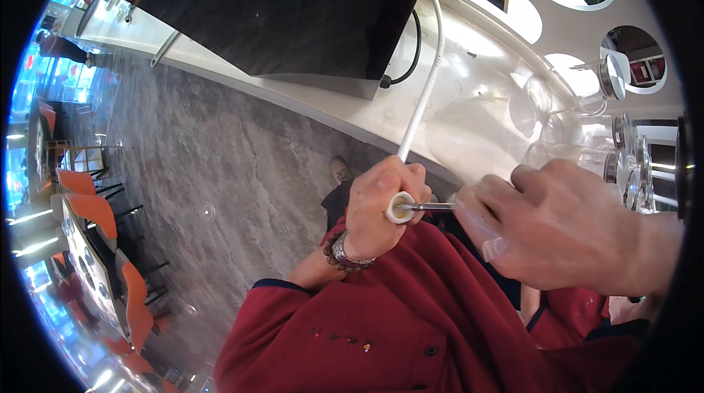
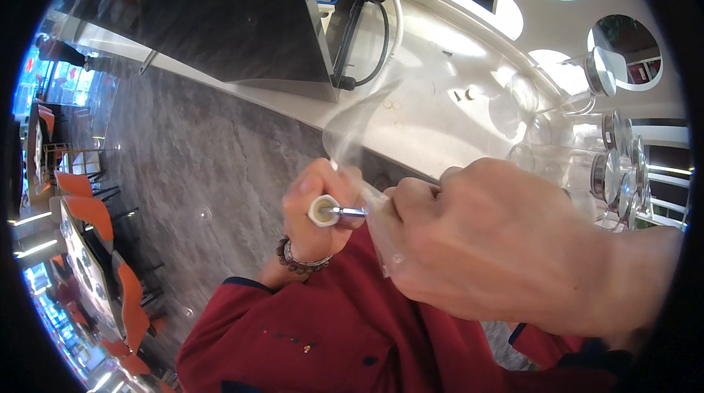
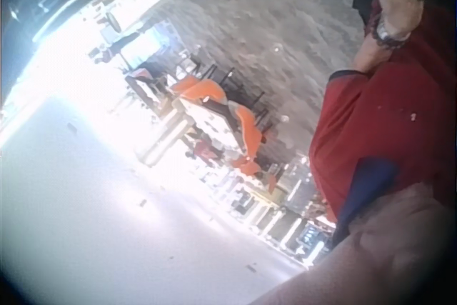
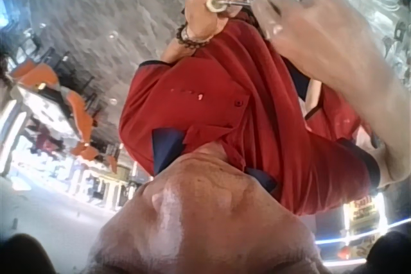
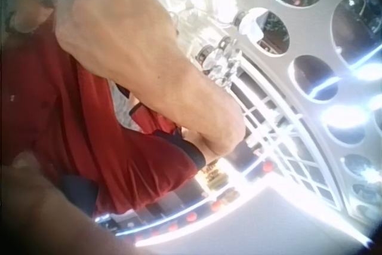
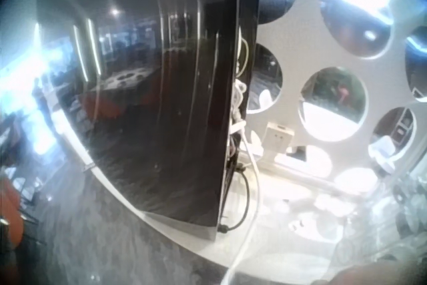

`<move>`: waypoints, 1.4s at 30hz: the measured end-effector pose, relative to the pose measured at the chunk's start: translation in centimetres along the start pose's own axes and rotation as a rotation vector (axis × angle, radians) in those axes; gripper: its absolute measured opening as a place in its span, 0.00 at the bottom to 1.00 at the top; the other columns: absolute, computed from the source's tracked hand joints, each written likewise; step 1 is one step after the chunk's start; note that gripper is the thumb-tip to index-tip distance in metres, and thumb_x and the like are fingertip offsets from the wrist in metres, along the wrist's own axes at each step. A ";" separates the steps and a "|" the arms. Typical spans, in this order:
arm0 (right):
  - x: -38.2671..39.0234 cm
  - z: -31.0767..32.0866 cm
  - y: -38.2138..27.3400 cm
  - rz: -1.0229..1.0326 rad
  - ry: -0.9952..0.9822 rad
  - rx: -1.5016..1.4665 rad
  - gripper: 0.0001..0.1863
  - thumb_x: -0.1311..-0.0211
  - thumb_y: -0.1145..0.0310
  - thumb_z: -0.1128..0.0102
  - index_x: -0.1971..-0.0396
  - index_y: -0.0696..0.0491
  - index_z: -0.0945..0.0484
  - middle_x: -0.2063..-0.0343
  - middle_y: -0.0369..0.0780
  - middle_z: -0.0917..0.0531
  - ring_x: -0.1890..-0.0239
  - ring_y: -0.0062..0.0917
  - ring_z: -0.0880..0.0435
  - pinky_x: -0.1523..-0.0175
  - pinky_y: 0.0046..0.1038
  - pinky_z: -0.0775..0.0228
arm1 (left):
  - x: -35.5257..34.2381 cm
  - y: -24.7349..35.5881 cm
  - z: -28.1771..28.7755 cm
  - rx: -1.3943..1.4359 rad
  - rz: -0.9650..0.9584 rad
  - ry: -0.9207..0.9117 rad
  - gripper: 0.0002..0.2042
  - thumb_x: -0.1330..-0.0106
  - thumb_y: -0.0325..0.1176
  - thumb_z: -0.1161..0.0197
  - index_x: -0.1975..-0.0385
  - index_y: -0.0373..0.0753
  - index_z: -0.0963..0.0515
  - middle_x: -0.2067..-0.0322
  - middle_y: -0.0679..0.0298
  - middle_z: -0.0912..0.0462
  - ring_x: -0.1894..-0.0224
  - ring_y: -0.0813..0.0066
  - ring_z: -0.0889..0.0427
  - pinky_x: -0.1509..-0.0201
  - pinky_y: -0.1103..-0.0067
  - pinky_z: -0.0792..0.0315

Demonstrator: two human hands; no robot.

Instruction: The person opens the back panel of a wall-mounted appliance and manipulates internal white pipes and wires. They use a screwdriver to adjust a fitting on a pipe, then walk to a locker to retrieve keys before returning to continue adjusting the pipe fitting and reassembling the internal components.

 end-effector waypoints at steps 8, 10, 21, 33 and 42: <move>0.4 0.0 0.0 -0.008 0.005 -0.023 0.19 0.51 0.65 0.38 0.62 0.62 0.25 0.75 0.40 0.24 0.81 0.28 0.20 0.81 0.29 0.27 | -0.3 0.2 -0.2 0.024 0.043 -0.037 0.19 0.29 0.47 0.54 0.79 0.40 0.36 0.84 0.65 0.39 0.84 0.78 0.46 0.82 0.78 0.50; 0.2 -0.4 -0.2 -0.009 -0.001 0.011 0.20 0.51 0.64 0.38 0.62 0.62 0.25 0.74 0.40 0.24 0.81 0.28 0.20 0.81 0.29 0.27 | -0.4 0.2 -0.1 0.016 0.024 -0.015 0.19 0.29 0.47 0.54 0.79 0.40 0.36 0.84 0.66 0.39 0.85 0.79 0.47 0.82 0.78 0.51; 0.6 -0.3 -0.1 -0.040 -0.029 -0.048 0.20 0.51 0.63 0.36 0.62 0.63 0.25 0.75 0.41 0.24 0.80 0.27 0.19 0.82 0.29 0.26 | -0.5 0.5 -0.7 0.054 0.062 -0.016 0.19 0.30 0.48 0.54 0.80 0.41 0.37 0.84 0.67 0.40 0.85 0.80 0.49 0.82 0.79 0.53; 0.2 0.1 -1.0 0.004 0.062 0.250 0.11 0.51 0.69 0.39 0.70 0.61 0.22 0.79 0.39 0.27 0.81 0.22 0.22 0.82 0.26 0.31 | -0.6 0.4 0.2 -0.027 -0.012 0.009 0.18 0.26 0.38 0.55 0.79 0.35 0.32 0.83 0.64 0.32 0.80 0.81 0.39 0.77 0.84 0.43; -1.3 -0.1 -0.1 0.063 -0.084 -0.223 0.16 0.48 0.69 0.41 0.65 0.68 0.24 0.78 0.45 0.22 0.78 0.33 0.16 0.75 0.32 0.23 | 0.1 0.4 1.6 -0.164 -0.130 -0.050 0.19 0.25 0.39 0.54 0.77 0.33 0.30 0.81 0.65 0.31 0.77 0.81 0.40 0.74 0.82 0.45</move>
Point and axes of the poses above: each hand's wrist, its own x-axis away from the middle knuckle, its own z-axis out of the back of the hand, y = z × x, the point moved 5 cm from there along -x, towards the middle knuckle
